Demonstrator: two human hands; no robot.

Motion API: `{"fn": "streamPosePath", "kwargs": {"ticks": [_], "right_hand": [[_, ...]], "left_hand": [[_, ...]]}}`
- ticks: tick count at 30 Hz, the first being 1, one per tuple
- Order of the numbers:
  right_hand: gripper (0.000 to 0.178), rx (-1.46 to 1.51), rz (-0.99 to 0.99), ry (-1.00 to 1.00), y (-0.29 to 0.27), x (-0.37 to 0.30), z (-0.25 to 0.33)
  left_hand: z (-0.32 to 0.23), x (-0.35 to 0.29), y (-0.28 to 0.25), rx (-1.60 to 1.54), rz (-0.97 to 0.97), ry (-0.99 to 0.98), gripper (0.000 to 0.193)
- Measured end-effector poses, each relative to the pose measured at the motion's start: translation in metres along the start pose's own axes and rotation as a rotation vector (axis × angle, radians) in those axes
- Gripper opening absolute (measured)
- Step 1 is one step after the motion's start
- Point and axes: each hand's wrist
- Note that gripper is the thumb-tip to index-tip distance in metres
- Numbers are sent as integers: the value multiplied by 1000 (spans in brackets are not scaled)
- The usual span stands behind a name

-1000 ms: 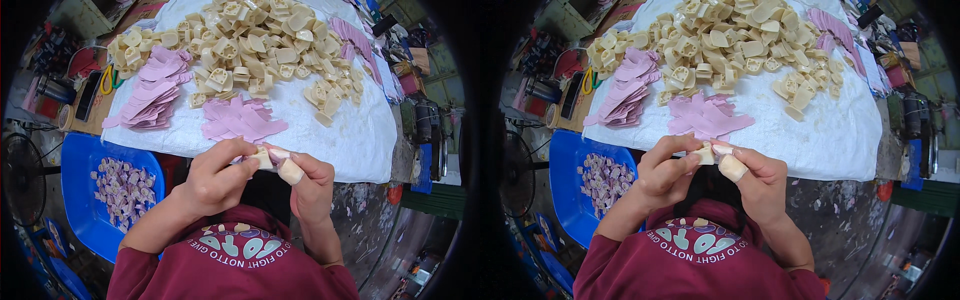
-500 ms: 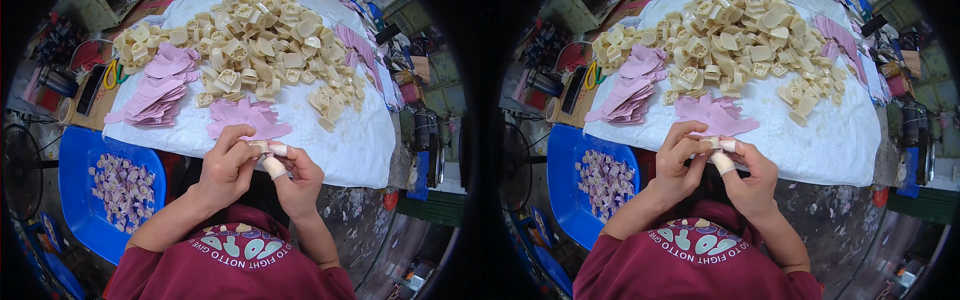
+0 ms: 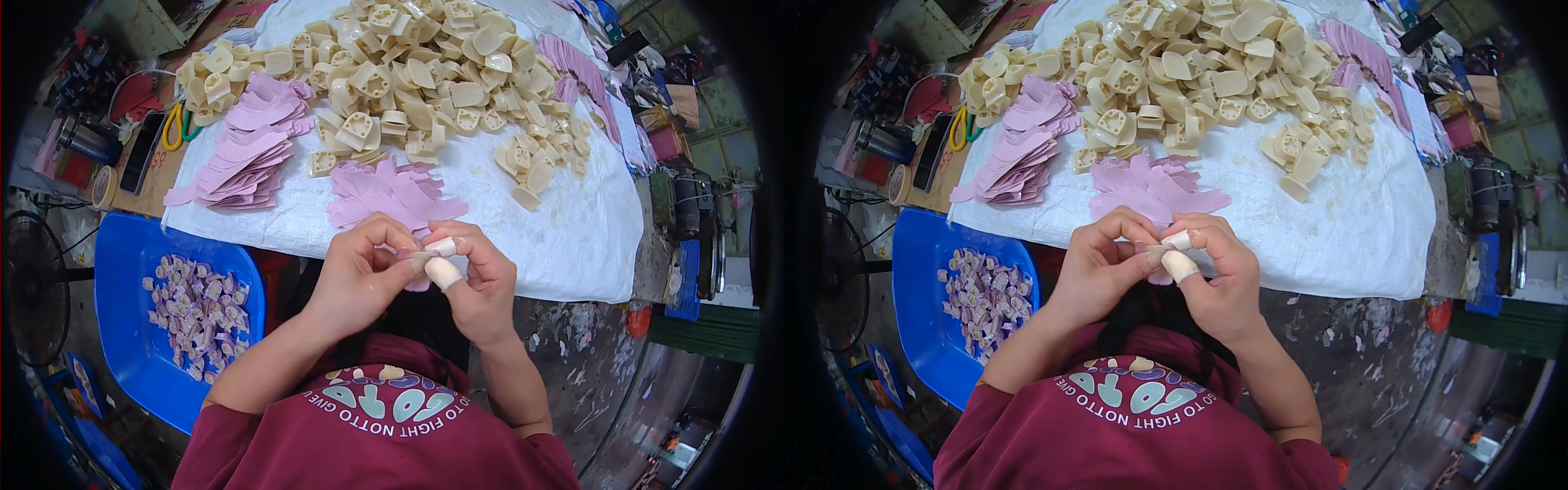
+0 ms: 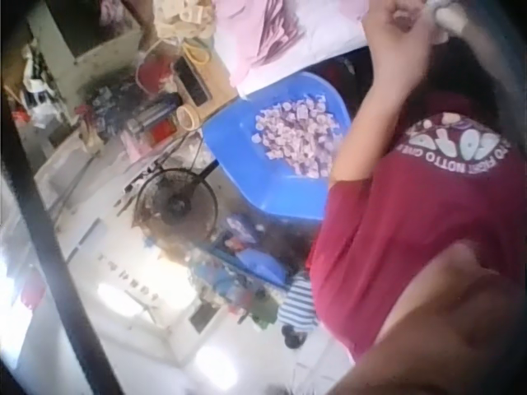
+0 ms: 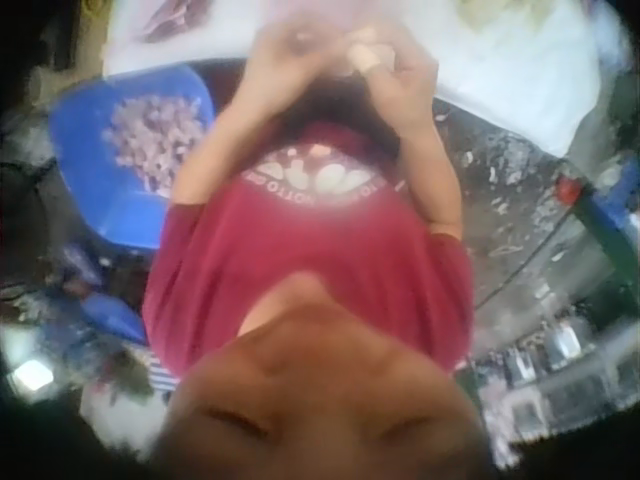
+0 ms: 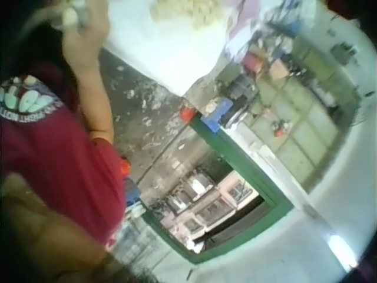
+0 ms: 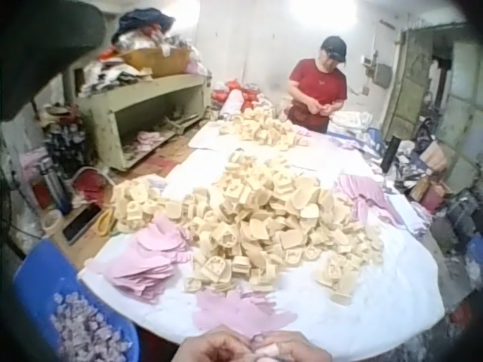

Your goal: The person repeatedly picks up small beige plastic components and pink foam pieces from a table. They insert the foam into the plastic parts and place the assembled units into a blue bin.

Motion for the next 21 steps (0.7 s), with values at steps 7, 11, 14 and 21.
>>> {"fn": "streamPosePath", "kwargs": {"ticks": [7,11,14,21], "right_hand": [[19,-468,21,-308,-3,14,4],[16,-326,-142,-336,-1,11,5],[16,-534,-209,-475,4,8,7],[38,605,-100,287,30,-2,7]], "left_hand": [[5,1,-2,772,-128,564,14],[0,-3,5,20,-35,69,27],[-5,-2,2,-621,72,-377,38],[-12,-10,12,-592,66,-143,51]]}}
Point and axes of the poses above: each hand's wrist, its own x-axis towards the middle knuckle, its own y-axis out of the palm, z = x × y, and after that the axes turned 1 degree about x, right-handed
